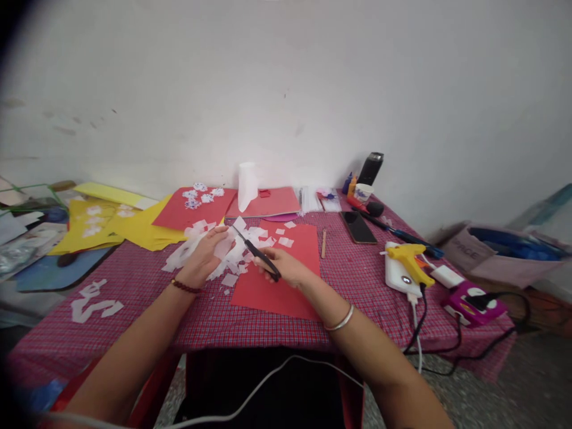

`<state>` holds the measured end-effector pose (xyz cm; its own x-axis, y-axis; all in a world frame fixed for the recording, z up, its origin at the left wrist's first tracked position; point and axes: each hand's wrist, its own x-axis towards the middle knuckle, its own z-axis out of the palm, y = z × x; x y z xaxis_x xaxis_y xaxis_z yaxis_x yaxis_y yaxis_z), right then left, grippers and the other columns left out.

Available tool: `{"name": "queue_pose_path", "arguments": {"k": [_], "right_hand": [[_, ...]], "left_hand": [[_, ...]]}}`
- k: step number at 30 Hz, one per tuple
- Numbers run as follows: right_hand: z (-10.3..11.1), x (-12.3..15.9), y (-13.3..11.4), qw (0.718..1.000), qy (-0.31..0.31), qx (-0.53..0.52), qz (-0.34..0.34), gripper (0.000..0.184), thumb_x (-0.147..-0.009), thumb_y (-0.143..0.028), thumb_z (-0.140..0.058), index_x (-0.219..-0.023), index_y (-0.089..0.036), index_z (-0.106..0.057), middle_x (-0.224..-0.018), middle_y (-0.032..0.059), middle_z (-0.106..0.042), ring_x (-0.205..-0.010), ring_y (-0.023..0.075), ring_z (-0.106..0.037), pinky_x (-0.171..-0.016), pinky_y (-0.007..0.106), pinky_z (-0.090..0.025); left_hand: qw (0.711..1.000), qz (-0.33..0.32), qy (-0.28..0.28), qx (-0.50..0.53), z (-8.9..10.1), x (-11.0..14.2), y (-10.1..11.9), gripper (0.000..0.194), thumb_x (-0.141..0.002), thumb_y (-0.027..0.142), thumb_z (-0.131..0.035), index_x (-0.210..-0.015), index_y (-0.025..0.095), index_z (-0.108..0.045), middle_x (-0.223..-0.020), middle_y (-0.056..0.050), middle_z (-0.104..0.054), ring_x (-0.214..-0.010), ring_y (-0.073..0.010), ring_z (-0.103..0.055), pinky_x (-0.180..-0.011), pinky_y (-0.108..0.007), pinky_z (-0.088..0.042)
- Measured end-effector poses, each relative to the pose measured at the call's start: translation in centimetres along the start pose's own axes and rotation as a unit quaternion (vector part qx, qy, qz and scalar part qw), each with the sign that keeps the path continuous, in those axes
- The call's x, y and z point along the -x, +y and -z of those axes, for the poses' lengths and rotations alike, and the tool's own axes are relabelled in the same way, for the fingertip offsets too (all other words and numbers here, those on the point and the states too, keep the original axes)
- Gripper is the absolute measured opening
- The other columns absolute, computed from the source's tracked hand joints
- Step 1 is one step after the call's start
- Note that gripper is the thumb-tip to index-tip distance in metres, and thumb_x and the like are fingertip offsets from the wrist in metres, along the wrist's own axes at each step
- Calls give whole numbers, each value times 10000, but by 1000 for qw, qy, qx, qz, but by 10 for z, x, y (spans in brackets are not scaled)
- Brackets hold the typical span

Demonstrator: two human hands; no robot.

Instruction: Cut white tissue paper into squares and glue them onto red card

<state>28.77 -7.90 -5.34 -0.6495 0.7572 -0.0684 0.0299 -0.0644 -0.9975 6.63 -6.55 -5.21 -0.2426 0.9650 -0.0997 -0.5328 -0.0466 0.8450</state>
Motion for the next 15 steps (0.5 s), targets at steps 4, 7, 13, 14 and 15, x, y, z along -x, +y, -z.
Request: {"name": "queue_pose_path", "arguments": {"k": [4,7,13,14,15], "right_hand": [[4,-3,3,999,38,-14,-9,510,-733,-608,-731,-918,-168,-551,-634,-46,-562,-433,55,-480,-385,178,-369],[7,-5,6,997,55,-48,-20,521,-714,-591,-761,-941,-175,-544,-656,-46,-584,-431,58,-499,-384,180,-382],[14,-5,6,984,-4,-161,-79,564,-687,-653,-754,-895,-171,-546,-722,0,-652,-519,96,-594,-469,209,-468],[15,-5,6,980,-16,-176,-93,551,-704,-653,-741,-887,-167,-557,-732,8,-658,-533,103,-606,-484,218,-482],[16,-5,6,977,-29,-188,-101,533,-724,-645,-730,-887,-163,-568,-743,13,-663,-545,107,-614,-499,224,-494]], "left_hand": [[997,76,-10,3,12,-2,5,174,-642,28,-720,-706,149,-613,-761,-28,-675,-704,-163,-665,-731,-342,-578],[996,89,-7,-8,18,-4,7,198,-632,5,-715,-659,146,-579,-671,-25,-646,-640,-154,-653,-674,-309,-572],[999,30,28,23,18,-11,12,210,-623,43,-693,-635,165,-523,-664,12,-621,-734,-165,-677,-700,-292,-563],[999,19,30,33,17,-11,13,217,-616,41,-686,-626,168,-511,-663,23,-612,-773,-170,-681,-729,-299,-563],[999,10,31,43,17,-11,14,221,-609,37,-678,-621,171,-502,-667,30,-606,-815,-175,-683,-759,-308,-563]]}}
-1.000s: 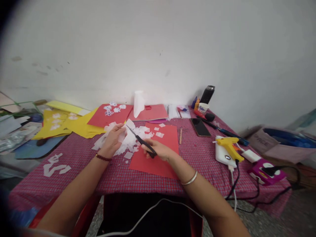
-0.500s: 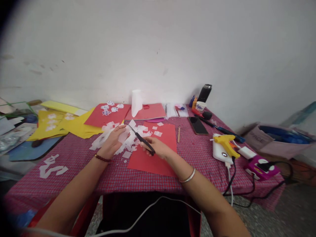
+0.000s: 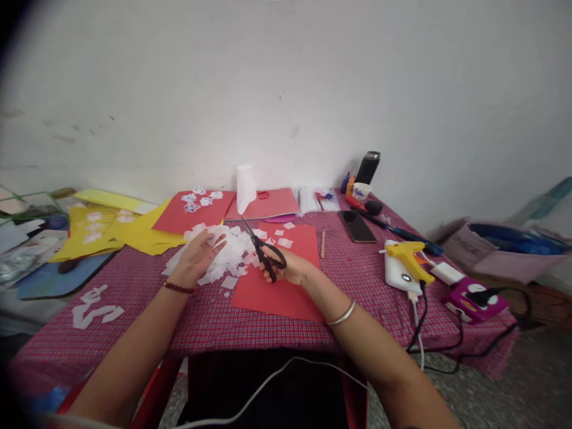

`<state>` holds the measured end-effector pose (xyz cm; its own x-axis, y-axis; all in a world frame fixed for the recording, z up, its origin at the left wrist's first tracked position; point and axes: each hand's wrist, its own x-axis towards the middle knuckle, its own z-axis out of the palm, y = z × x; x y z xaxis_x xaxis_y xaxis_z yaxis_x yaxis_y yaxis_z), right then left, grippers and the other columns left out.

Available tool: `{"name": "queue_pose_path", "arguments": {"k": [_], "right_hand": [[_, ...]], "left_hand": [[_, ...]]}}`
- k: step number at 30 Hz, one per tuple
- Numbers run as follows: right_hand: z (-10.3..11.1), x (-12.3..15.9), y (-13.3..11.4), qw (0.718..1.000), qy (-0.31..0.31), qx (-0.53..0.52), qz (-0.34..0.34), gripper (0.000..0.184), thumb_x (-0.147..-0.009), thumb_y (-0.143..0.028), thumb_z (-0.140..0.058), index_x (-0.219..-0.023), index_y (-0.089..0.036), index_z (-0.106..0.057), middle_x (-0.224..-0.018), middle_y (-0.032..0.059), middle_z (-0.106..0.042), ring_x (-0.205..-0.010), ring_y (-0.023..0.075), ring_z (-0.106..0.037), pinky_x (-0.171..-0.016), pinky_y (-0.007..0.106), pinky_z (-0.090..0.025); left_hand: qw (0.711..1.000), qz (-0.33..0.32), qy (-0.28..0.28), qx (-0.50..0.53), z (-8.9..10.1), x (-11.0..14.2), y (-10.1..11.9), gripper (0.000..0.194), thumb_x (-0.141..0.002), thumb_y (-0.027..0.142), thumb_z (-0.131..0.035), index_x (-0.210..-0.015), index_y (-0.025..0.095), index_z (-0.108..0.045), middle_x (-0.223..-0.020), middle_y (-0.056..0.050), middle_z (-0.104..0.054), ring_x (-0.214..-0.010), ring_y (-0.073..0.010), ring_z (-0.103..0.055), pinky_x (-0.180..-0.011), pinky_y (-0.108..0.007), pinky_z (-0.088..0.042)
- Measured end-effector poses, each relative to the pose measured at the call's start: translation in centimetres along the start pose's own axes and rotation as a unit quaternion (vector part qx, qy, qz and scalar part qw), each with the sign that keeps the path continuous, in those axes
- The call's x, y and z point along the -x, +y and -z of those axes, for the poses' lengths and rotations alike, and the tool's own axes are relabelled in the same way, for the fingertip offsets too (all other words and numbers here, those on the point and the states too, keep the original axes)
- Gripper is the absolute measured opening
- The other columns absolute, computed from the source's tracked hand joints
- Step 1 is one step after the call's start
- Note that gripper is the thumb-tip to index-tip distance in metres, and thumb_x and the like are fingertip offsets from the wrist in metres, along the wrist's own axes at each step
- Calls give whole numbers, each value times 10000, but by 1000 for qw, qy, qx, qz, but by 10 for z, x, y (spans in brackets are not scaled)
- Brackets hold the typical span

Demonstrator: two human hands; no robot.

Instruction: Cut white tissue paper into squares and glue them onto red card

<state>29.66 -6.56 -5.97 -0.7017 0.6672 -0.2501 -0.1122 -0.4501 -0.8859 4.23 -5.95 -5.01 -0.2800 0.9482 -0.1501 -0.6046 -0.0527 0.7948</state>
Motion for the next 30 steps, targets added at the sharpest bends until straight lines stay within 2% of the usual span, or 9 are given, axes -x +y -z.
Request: {"name": "queue_pose_path", "arguments": {"k": [4,11,15,18,21,24,27,30], "right_hand": [[-2,1,2,999,-39,6,-13,558,-716,-650,-734,-902,-145,-586,-756,23,-667,-565,112,-631,-509,221,-502],[-10,2,6,997,-52,54,10,521,-760,-612,-723,-961,-169,-538,-778,10,-666,-555,96,-631,-467,184,-469],[-11,1,6,997,-41,57,12,553,-734,-623,-740,-985,-177,-532,-770,5,-664,-543,96,-624,-449,176,-456],[-8,0,5,998,-27,47,18,550,-708,-606,-771,-953,-165,-551,-755,9,-666,-535,98,-616,-460,185,-468],[-3,-3,4,999,-2,-34,14,499,-749,-607,-736,-903,-165,-563,-730,6,-663,-557,108,-621,-522,221,-512],[-2,-4,5,994,-26,-97,-46,507,-789,-661,-657,-879,-170,-562,-716,10,-658,-583,139,-641,-572,278,-545],[-5,-3,8,994,-61,-76,-50,553,-747,-671,-692,-904,-151,-585,-754,19,-663,-596,145,-655,-589,286,-553],[-9,0,10,998,-53,-14,-20,546,-738,-644,-721,-910,-144,-582,-777,24,-667,-576,127,-646,-568,265,-546]], "left_hand": [[999,-15,-10,29,-2,1,2,216,-597,19,-653,-643,179,-517,-697,39,-609,-903,-185,-670,-847,-355,-556],[998,21,-58,33,-4,2,-9,209,-612,8,-665,-627,173,-536,-689,28,-610,-804,-167,-641,-869,-416,-553],[995,39,-89,15,-3,5,-15,216,-611,26,-689,-614,171,-530,-641,48,-573,-729,-145,-625,-877,-418,-546],[992,65,-106,-7,-3,6,-17,210,-613,58,-702,-606,167,-523,-711,11,-622,-852,-203,-672,-862,-401,-542],[995,64,-79,-12,-3,4,-15,210,-604,52,-687,-604,167,-512,-745,-6,-642,-916,-235,-682,-834,-376,-542],[998,44,-40,-2,-2,1,-11,197,-610,41,-652,-615,176,-508,-717,7,-631,-858,-201,-678,-788,-331,-543],[999,35,-16,8,-1,-1,-5,187,-616,35,-624,-619,181,-507,-740,-3,-652,-838,-194,-677,-757,-313,-542],[999,30,-6,21,-3,-1,0,195,-608,28,-612,-610,184,-494,-746,3,-661,-841,-199,-682,-752,-312,-541]]}}
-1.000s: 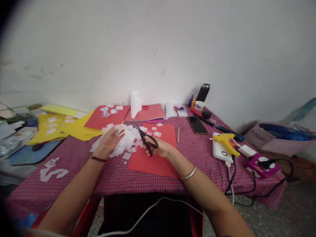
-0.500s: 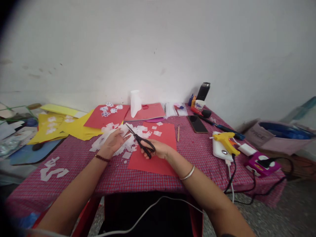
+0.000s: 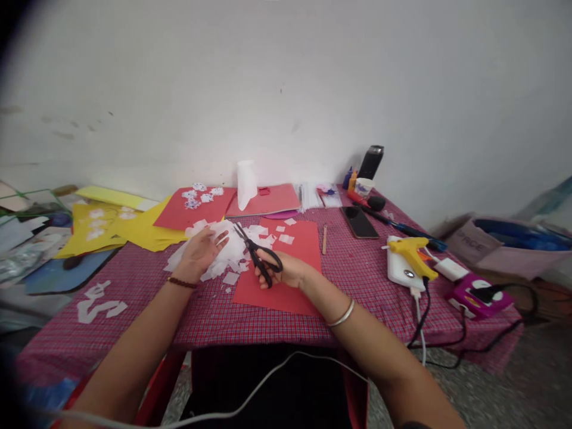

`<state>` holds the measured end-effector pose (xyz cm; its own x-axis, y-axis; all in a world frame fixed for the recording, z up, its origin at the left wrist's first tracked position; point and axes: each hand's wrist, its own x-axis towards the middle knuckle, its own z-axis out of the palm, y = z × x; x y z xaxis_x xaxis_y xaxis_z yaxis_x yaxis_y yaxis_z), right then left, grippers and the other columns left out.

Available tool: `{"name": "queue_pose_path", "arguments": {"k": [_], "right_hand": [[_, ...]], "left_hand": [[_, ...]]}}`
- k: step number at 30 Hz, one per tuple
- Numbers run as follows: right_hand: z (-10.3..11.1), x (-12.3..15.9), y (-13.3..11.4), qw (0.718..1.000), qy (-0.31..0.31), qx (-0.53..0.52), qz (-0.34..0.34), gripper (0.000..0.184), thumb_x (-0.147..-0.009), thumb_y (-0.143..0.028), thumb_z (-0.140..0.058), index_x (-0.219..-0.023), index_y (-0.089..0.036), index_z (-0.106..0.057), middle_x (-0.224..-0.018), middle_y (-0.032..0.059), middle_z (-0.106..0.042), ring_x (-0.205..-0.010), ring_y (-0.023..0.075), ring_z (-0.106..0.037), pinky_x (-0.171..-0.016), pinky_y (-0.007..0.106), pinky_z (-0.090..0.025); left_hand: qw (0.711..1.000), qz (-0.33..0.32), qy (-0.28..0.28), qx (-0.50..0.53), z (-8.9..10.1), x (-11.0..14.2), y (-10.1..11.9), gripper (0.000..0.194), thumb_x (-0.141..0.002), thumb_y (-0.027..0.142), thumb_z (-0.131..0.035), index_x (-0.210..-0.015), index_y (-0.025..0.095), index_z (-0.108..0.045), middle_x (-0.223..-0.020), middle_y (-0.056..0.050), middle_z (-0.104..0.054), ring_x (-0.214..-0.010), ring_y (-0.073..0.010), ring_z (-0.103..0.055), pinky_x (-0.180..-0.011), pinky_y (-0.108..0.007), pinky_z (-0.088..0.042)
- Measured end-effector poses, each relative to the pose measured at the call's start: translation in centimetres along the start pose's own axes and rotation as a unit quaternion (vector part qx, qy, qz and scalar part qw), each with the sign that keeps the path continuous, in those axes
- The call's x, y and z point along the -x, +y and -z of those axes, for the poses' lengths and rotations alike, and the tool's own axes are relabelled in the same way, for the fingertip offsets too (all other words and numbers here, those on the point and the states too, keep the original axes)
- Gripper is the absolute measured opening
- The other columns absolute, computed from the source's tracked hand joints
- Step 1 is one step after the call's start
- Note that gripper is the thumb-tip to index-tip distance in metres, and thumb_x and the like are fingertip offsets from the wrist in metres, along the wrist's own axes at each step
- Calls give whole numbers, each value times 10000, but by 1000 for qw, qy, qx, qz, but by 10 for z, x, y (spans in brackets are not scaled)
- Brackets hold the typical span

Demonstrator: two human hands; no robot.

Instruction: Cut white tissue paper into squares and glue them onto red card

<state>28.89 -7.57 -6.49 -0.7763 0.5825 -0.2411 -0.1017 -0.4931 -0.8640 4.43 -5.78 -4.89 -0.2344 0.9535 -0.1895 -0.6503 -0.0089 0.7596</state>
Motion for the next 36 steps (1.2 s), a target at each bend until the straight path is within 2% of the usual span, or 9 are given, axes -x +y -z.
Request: {"name": "queue_pose_path", "arguments": {"k": [3,9,15,22,29,36], "right_hand": [[-3,1,2,998,18,51,20,550,-737,-631,-733,-944,-153,-554,-782,27,-669,-564,118,-635,-529,241,-526],[-7,1,2,995,23,88,35,559,-739,-625,-735,-969,-161,-525,-767,18,-657,-533,99,-610,-493,213,-497],[-9,1,0,994,30,92,53,546,-733,-612,-744,-955,-156,-542,-744,14,-654,-519,90,-600,-459,193,-460],[-11,3,-1,995,30,83,53,578,-703,-609,-770,-982,-157,-544,-711,-9,-638,-498,78,-580,-465,192,-456],[-14,3,-1,994,50,82,57,603,-680,-624,-778,-977,-153,-548,-688,-17,-623,-468,69,-549,-429,186,-425],[-14,2,-2,993,57,79,59,578,-690,-613,-776,-959,-153,-553,-685,-13,-625,-475,71,-549,-423,181,-427]], "left_hand": [[1000,0,0,6,-2,2,1,199,-600,28,-614,-605,184,-491,-736,6,-661,-834,-200,-684,-748,-313,-542],[1000,-3,-18,-3,-1,2,-6,204,-589,44,-660,-622,183,-514,-712,8,-641,-816,-194,-672,-758,-329,-551],[999,-13,-27,-18,3,0,-9,233,-556,62,-694,-581,176,-492,-623,49,-556,-787,-180,-666,-762,-324,-552],[997,3,-59,-44,-1,7,-12,225,-553,76,-731,-597,168,-530,-671,37,-583,-796,-188,-664,-766,-348,-554],[996,3,-64,-57,-4,10,-13,221,-554,67,-717,-589,169,-524,-680,37,-584,-772,-171,-647,-760,-340,-551],[996,8,-67,-60,-3,9,-12,210,-559,66,-693,-575,165,-508,-689,31,-584,-814,-188,-663,-772,-340,-551]]}}
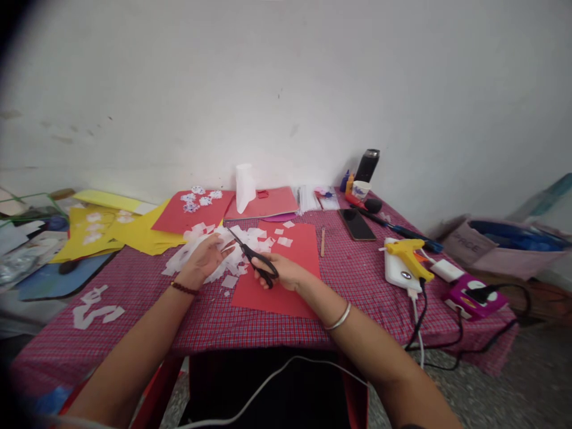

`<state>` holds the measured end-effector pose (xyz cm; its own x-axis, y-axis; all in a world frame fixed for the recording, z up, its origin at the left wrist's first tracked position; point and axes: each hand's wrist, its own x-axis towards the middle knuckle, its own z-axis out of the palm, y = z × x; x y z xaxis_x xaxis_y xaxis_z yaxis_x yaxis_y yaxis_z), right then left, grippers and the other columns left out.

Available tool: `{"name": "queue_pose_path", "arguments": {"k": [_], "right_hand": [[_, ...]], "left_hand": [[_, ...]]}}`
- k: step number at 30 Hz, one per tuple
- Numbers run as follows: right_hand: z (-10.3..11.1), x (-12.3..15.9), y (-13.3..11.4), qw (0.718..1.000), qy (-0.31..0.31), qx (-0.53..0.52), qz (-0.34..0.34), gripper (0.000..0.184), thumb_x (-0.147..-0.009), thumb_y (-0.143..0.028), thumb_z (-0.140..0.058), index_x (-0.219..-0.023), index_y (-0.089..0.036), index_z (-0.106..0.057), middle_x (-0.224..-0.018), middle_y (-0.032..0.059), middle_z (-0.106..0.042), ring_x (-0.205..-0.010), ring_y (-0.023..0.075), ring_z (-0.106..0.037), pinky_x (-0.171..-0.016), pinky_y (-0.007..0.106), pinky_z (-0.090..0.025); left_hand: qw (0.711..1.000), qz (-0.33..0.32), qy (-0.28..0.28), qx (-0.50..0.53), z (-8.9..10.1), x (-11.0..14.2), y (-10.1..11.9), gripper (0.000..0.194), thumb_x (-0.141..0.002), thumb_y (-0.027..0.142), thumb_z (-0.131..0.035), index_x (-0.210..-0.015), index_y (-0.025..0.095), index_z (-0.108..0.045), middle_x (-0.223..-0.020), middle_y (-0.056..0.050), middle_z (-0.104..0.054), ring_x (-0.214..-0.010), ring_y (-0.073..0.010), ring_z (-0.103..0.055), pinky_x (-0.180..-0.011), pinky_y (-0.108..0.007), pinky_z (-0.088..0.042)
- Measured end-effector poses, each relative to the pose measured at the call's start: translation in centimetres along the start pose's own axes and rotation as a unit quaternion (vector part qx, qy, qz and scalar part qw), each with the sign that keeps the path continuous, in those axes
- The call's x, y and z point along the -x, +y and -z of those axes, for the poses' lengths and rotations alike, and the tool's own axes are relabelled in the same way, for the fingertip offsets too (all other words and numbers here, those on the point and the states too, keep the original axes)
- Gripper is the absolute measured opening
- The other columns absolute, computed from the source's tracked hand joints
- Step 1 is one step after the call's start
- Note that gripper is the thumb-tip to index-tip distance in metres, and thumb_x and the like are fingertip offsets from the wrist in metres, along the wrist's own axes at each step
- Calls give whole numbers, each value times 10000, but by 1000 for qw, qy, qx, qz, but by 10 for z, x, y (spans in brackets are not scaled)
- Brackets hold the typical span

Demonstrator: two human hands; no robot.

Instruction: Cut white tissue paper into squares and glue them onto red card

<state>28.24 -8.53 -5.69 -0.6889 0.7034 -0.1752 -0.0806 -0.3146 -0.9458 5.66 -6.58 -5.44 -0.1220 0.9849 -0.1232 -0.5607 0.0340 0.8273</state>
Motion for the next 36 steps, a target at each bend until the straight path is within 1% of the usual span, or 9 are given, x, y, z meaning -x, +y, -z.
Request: {"name": "queue_pose_path", "arguments": {"k": [5,11,15,17,19,22,29,33,36], "right_hand": [[-1,0,0,1000,8,6,9,564,-699,-612,-768,-947,-153,-555,-682,-13,-623,-467,65,-544,-414,170,-416],[0,-4,4,999,26,24,28,527,-711,-602,-761,-897,-158,-548,-638,-36,-595,-396,49,-478,-353,170,-369],[3,-5,5,999,40,10,19,538,-698,-608,-772,-892,-164,-537,-654,-30,-603,-427,61,-515,-370,175,-384],[6,-5,4,999,30,-11,3,549,-699,-621,-767,-909,-171,-531,-692,-19,-624,-465,73,-553,-400,181,-411],[8,-5,3,999,14,-35,-24,546,-726,-640,-735,-917,-171,-532,-729,-4,-644,-502,87,-588,-436,192,-444],[12,-6,6,998,-10,-39,-49,535,-764,-652,-692,-920,-162,-543,-756,16,-659,-533,99,-609,-464,204,-462],[12,-5,8,998,-45,4,-38,553,-738,-621,-737,-987,-170,-537,-754,8,-658,-506,90,-588,-445,192,-448],[10,-2,4,998,-50,5,-36,561,-738,-607,-744,-1018,-163,-546,-742,0,-650,-500,83,-582,-447,186,-451],[12,-2,5,998,-54,5,-28,537,-758,-592,-735,-1018,-161,-546,-743,0,-648,-501,79,-578,-451,182,-447]], "left_hand": [[1000,4,4,0,0,0,0,207,-567,62,-681,-592,169,-506,-700,30,-588,-811,-193,-674,-763,-339,-553],[1000,8,26,-2,0,-3,-1,218,-572,65,-678,-595,176,-491,-671,25,-592,-812,-205,-684,-763,-343,-553],[998,-4,65,-13,7,-8,-1,189,-592,78,-707,-638,168,-547,-666,30,-623,-629,-121,-620,-665,-269,-531],[996,-14,83,-17,10,-11,0,190,-601,85,-733,-662,161,-570,-627,44,-609,-534,-82,-559,-580,-220,-490],[995,-22,91,-18,12,-12,2,199,-610,97,-755,-677,156,-577,-591,56,-587,-494,-66,-528,-535,-194,-461],[996,-31,82,-13,12,-11,6,229,-608,95,-779,-710,157,-583,-599,63,-584,-502,-58,-536,-541,-177,-466],[999,3,25,-38,3,-3,12,237,-620,31,-726,-789,153,-613,-611,49,-578,-496,-68,-543,-512,-176,-469],[998,21,7,-57,1,1,14,271,-595,8,-713,-807,148,-619,-612,43,-582,-467,-77,-533,-473,-186,-449],[998,17,6,-58,3,-1,13,276,-586,23,-722,-807,152,-618,-599,51,-573,-459,-81,-527,-467,-196,-446]]}}
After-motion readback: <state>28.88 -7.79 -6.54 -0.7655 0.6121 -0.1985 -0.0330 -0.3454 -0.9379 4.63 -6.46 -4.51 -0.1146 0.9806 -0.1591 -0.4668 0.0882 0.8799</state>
